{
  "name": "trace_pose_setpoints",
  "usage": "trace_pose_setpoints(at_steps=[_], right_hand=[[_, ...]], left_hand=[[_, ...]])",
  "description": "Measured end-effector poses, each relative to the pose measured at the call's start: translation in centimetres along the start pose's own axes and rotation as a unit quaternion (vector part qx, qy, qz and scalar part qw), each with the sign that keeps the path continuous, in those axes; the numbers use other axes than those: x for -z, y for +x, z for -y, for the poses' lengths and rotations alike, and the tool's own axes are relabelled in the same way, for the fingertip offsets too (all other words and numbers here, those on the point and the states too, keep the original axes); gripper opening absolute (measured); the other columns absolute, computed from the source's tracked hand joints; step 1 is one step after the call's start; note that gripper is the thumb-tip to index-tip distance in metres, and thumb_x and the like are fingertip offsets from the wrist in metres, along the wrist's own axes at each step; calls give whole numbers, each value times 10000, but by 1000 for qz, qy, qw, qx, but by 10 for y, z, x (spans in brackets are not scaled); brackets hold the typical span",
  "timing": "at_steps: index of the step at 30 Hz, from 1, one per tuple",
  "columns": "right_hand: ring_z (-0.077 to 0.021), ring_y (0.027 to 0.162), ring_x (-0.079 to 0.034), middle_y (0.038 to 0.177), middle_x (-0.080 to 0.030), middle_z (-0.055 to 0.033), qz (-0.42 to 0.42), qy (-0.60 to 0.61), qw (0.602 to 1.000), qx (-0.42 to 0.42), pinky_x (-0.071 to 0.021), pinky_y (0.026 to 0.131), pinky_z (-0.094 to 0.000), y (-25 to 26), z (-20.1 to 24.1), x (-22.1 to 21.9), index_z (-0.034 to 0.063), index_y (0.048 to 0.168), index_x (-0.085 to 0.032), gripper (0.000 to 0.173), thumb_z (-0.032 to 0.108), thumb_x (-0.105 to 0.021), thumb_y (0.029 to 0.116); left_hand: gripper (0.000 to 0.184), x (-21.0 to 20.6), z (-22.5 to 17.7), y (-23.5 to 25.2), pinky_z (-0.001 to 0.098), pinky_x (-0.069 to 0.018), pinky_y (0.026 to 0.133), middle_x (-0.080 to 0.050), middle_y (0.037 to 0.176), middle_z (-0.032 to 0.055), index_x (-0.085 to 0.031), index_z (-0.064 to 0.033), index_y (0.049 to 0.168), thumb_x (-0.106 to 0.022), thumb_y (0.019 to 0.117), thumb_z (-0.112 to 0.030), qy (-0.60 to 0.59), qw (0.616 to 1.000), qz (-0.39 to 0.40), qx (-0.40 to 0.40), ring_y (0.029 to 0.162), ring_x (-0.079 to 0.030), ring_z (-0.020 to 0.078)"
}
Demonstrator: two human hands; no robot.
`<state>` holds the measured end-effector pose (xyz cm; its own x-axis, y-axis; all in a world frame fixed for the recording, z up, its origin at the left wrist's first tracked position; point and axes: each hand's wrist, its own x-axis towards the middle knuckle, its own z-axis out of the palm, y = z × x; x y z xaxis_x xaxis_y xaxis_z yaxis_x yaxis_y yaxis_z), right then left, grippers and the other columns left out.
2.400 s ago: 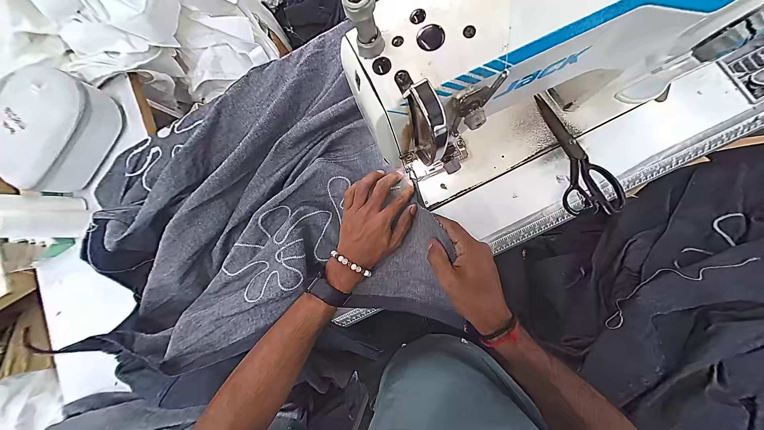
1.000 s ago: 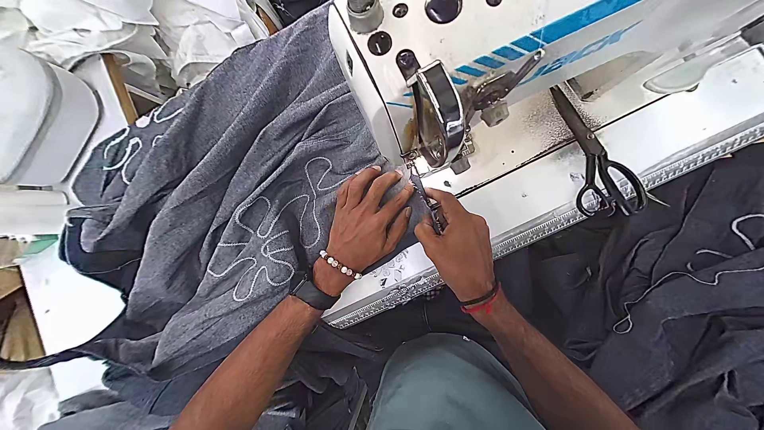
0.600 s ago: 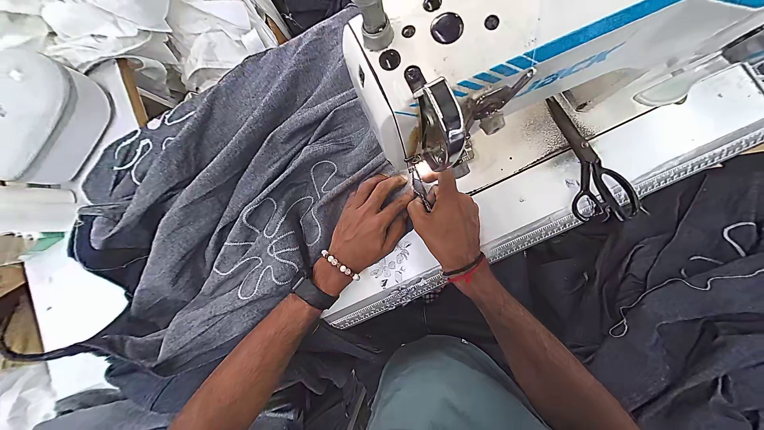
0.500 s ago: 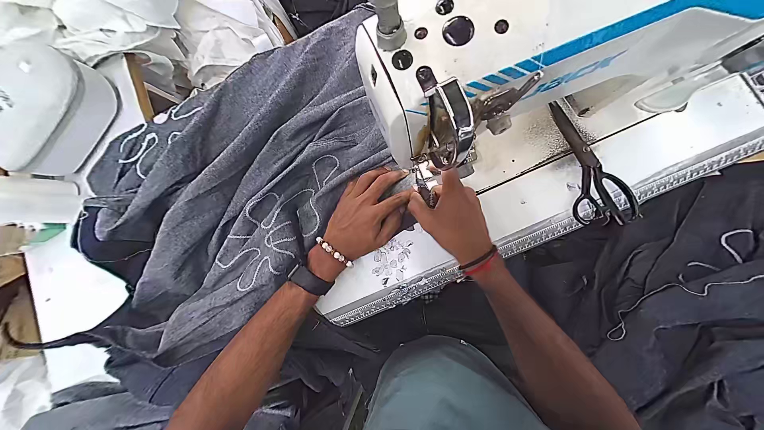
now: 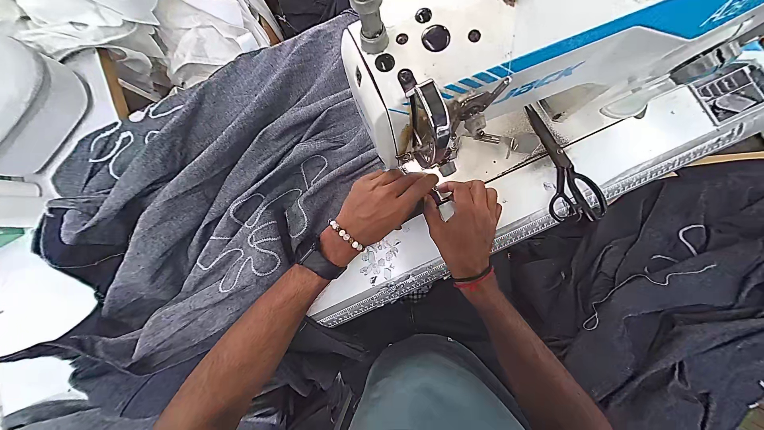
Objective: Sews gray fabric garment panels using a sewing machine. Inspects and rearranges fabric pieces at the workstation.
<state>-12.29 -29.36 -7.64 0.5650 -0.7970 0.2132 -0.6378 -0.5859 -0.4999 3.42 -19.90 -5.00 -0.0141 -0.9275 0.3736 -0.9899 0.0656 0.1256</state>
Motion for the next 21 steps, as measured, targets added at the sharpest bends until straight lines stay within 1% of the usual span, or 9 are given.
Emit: trace_pose_setpoints(at_steps=[1,3,5,10,12,15,17,19,21], right_hand=[[-266,956,-580,987,-628,-43,-5,4,1000,4,-438,785,-459,-1,-1,-1,189,1083,-735,310,456,-669,940],[-244,947,-588,971,-645,-23,-14,22,1000,14,-441,791,-447,-3,-5,-2,203,1068,-749,268,435,-674,955],[-224,946,-602,962,-669,-2,-17,39,999,24,-440,798,-440,-6,-8,-2,221,1059,-765,238,421,-675,968],[-195,921,-607,943,-695,36,-25,52,996,68,-432,774,-422,-8,-9,-1,251,1022,-790,146,343,-693,960],[-194,916,-608,946,-702,30,-39,41,993,100,-431,772,-413,-12,-10,-2,255,1023,-803,143,303,-683,962],[-198,908,-597,963,-701,17,-54,28,990,129,-420,762,-409,-19,-10,-3,251,1039,-811,167,274,-669,957],[-204,918,-590,983,-692,6,-39,50,991,117,-428,776,-414,-22,-11,-1,246,1089,-813,208,251,-659,949],[-208,917,-640,977,-727,-13,-45,93,991,82,-496,787,-412,-19,-13,4,196,1065,-808,193,206,-668,931],[-207,906,-651,959,-723,-23,-29,101,994,44,-521,792,-402,-12,-12,7,165,1075,-792,187,226,-654,964]], left_hand=[[251,-2,3,2,399,-586,822,-752,1059,78,-682,-104,1258,-591,1028,-147,7,1000,-6,-7,955,-724,254],[237,-4,9,1,393,-592,816,-757,999,75,-695,-103,1235,-601,1018,-119,15,1000,-12,-18,943,-731,252],[207,-7,12,-2,390,-590,829,-755,987,78,-705,-97,1195,-601,1017,-115,15,999,-23,-19,955,-730,248],[202,-12,14,-4,386,-573,844,-753,1006,80,-715,-102,1177,-588,1021,-127,19,999,-30,-16,981,-722,245],[210,-12,15,-5,392,-566,884,-751,1045,68,-724,-130,1184,-583,1029,-141,10,1000,-16,-17,1029,-712,241],[257,-10,19,-8,416,-524,989,-724,1176,54,-736,-190,1228,-565,1037,-168,-8,999,22,-39,1138,-668,245],[301,-6,21,-14,428,-489,1042,-709,1251,45,-729,-213,1271,-552,1030,-181,-16,998,39,-48,1200,-639,247],[340,-3,22,-19,441,-452,1069,-683,1324,37,-712,-225,1312,-538,1021,-192,-17,997,49,-51,1252,-602,254],[353,-2,19,-24,449,-437,1083,-662,1366,33,-697,-223,1334,-533,1024,-188,-10,997,54,-45,1288,-578,259]])
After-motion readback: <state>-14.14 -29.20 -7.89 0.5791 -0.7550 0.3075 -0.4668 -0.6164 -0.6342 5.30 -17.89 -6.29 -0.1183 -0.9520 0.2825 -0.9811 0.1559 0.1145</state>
